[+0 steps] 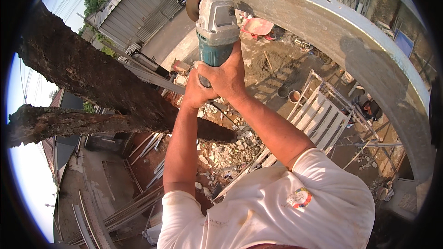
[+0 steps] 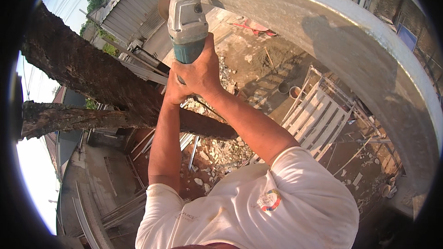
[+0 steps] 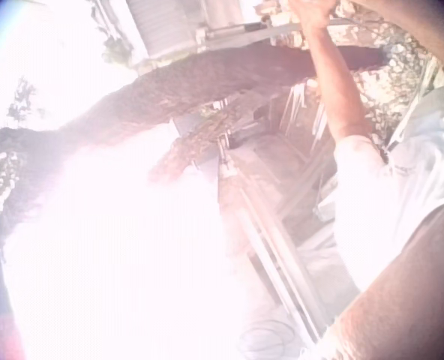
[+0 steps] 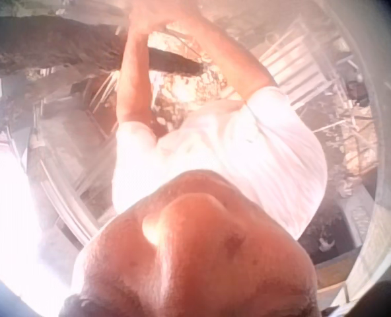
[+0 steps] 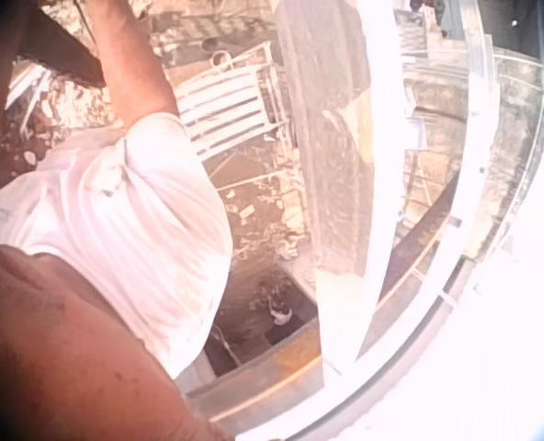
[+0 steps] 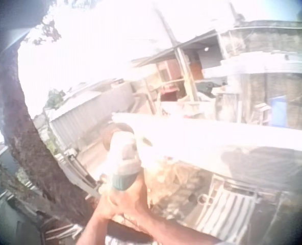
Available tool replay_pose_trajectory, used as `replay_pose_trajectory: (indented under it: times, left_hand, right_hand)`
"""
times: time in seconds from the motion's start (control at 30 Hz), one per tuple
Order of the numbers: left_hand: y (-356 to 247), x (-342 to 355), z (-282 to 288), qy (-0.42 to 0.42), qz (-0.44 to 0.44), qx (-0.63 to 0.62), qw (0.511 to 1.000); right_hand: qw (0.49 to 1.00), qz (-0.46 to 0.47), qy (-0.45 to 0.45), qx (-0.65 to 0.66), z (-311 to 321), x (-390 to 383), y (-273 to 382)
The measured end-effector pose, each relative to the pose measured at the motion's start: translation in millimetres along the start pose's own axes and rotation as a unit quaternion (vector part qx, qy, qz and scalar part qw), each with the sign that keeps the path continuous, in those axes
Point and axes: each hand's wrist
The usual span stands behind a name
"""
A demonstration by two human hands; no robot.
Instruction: The person uses an angle grinder to cut a curved metal frame while standing on a wooden scaffold. He then measures the frame with a tape measure and marks it with a pen.
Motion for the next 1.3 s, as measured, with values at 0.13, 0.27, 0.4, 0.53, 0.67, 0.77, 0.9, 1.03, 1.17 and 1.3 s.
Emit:
replay_pose_trajectory:
  times: [0.13,0.27,0.4,0.53,0.67,0.77,0.9,1.03,1.17,1.3]
  left_hand:
    - [-14.6,-2.0,-3.1,0.000,0.023,-0.007,1.000]
    - [-5.9,-2.1,-4.7,0.008,0.010,-0.022,1.000]
    - [-4.7,-1.9,-3.2,0.016,0.022,-0.018,0.999]
    - [-5.1,-1.4,-3.7,0.018,0.025,-0.014,0.999]
    - [-9.4,-1.1,-3.4,0.027,0.027,-0.009,0.999]
    - [-17.8,0.8,-7.5,0.011,0.018,-0.007,1.000]
    - [-20.8,2.0,-3.7,0.032,0.037,-0.005,0.999]
    - [-16.6,2.7,-4.9,0.023,0.021,-0.026,0.999]
    - [-7.6,4.4,-2.0,0.021,-0.007,-0.015,1.000]
    - [-9.2,2.3,-6.9,0.006,0.000,-0.018,1.000]
  right_hand:
    - [1.000,-0.013,-0.001,-0.002,0.4,0.8,2.9]
    - [1.000,-0.027,0.003,-0.009,1.3,-0.5,-0.8]
    - [1.000,-0.027,0.002,0.002,2.5,-0.5,1.7]
    - [0.999,-0.038,0.001,-0.011,3.6,0.9,-0.6]
    - [0.999,-0.029,-0.004,-0.017,2.5,0.6,-3.1]
    - [0.997,-0.068,0.013,0.016,5.9,1.9,0.9]
    - [0.998,-0.064,0.009,0.022,5.3,3.5,4.3]
    - [0.999,-0.036,0.001,0.003,5.8,5.1,5.5]
    - [0.999,-0.053,0.008,0.008,5.7,4.5,9.4]
    - [0.999,-0.033,-0.004,0.000,5.9,2.6,6.5]
Point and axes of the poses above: each hand's wrist, its own x-axis towards the middle knuckle, its own z-axis out of the back of the hand, y = z × x, and after that the axes turned 7 degrees about y, right-handed
